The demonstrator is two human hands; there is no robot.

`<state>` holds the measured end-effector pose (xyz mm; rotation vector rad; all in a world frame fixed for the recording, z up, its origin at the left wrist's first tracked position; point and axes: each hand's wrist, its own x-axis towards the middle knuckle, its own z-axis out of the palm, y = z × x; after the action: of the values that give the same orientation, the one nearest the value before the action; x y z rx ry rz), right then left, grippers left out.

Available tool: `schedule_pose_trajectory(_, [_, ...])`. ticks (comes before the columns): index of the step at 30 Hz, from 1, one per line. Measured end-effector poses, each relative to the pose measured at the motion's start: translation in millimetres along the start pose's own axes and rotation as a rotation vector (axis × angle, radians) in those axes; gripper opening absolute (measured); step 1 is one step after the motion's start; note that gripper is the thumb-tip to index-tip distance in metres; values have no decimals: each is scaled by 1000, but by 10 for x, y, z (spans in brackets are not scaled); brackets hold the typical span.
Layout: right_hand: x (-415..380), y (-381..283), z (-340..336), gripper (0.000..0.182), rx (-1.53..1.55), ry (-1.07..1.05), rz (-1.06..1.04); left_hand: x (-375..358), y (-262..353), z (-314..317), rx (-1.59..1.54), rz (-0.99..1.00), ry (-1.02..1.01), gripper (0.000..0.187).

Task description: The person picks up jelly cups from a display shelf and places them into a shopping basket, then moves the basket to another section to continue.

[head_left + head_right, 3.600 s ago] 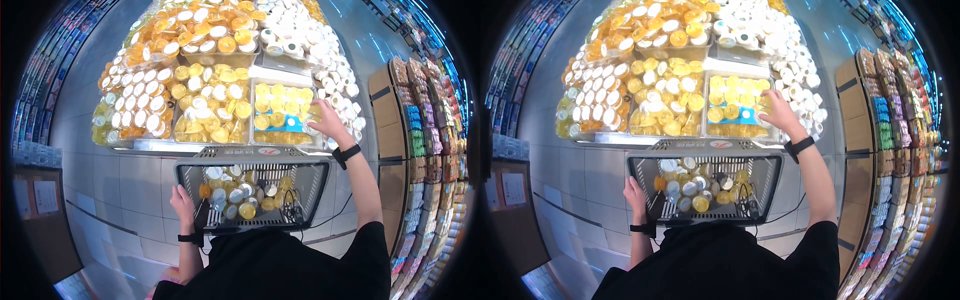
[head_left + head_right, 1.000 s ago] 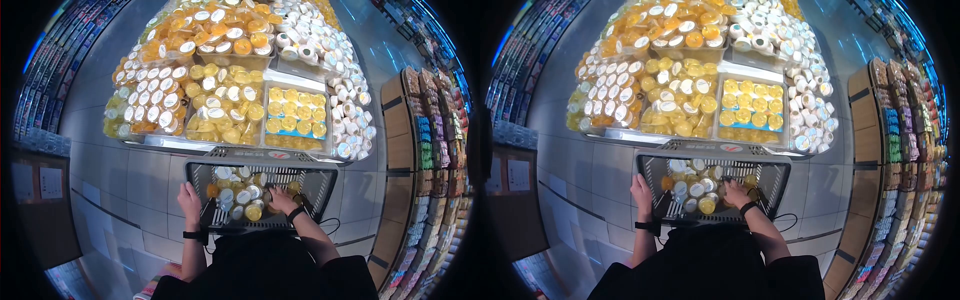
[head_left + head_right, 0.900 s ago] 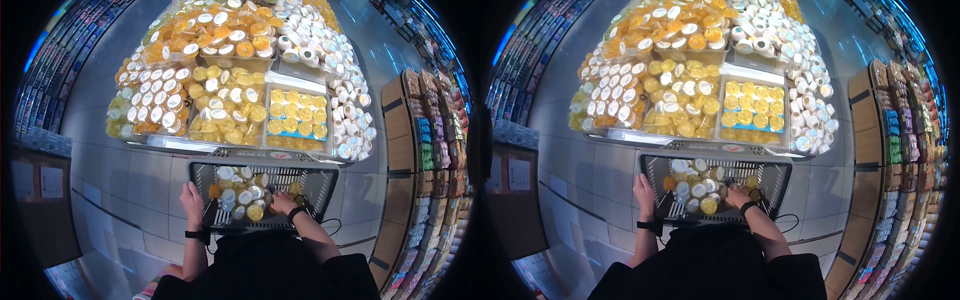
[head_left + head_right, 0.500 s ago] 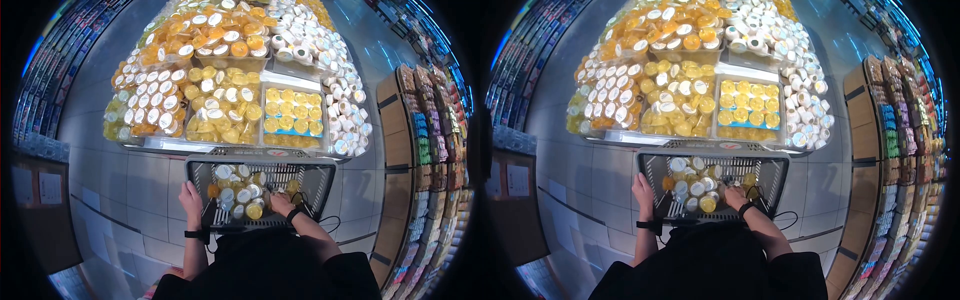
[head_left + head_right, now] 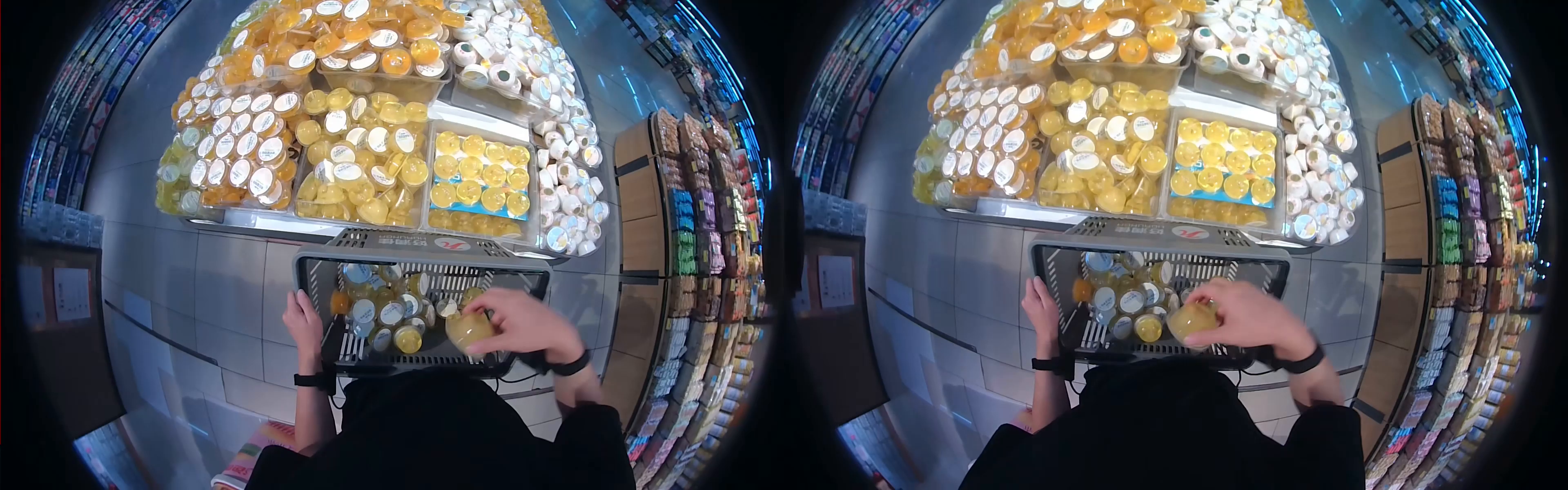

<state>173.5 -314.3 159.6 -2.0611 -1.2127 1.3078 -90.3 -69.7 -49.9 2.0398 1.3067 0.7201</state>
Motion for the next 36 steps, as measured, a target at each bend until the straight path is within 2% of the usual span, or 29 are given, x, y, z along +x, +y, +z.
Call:
schedule_pose_trajectory(3, [36, -197, -663, 57, 311, 65, 109, 7, 30, 13, 13, 4, 24, 35])
schedule_pose_trajectory(5, [437, 47, -910, 59, -4, 229, 16, 7, 14, 18, 19, 2, 18, 35])
schedule_pose_trajectory(9, [1463, 1052, -855, 60, -422, 346, -142, 18, 16, 37, 4, -17, 10, 34])
schedule_pose_trajectory(12, [1941, 1510, -670, 59, -457, 199, -116, 22, -39, 47, 23, 20, 27, 28])
schedule_pose_trajectory(14, [2114, 1661, -544, 60, -438, 191, -72, 15, -14, 41, 48, -5, 24, 28])
schedule_pose_trajectory(19, [2171, 1749, -373, 62, -432, 180, 6, 11, -9, 44, 80, -58, -5, 33])
schedule_pose_trajectory(21, [2139, 1721, -326, 64, -441, 316, -9, 5, -20, 57, 60, -42, 29, 27])
schedule_pose_trajectory(28, [2149, 1636, -109, 65, -404, 410, 90, 12, -57, 57, 89, -10, 20, 27])
schedule_pose_trajectory(34, [2267, 1807, -108, 62, -406, 408, 36, 8, -37, 44, 105, -19, 15, 27])
schedule_pose_trajectory(36, [2287, 1858, -138, 58, -392, 439, -62, -6, -46, 64, 94, -22, 30, 27])
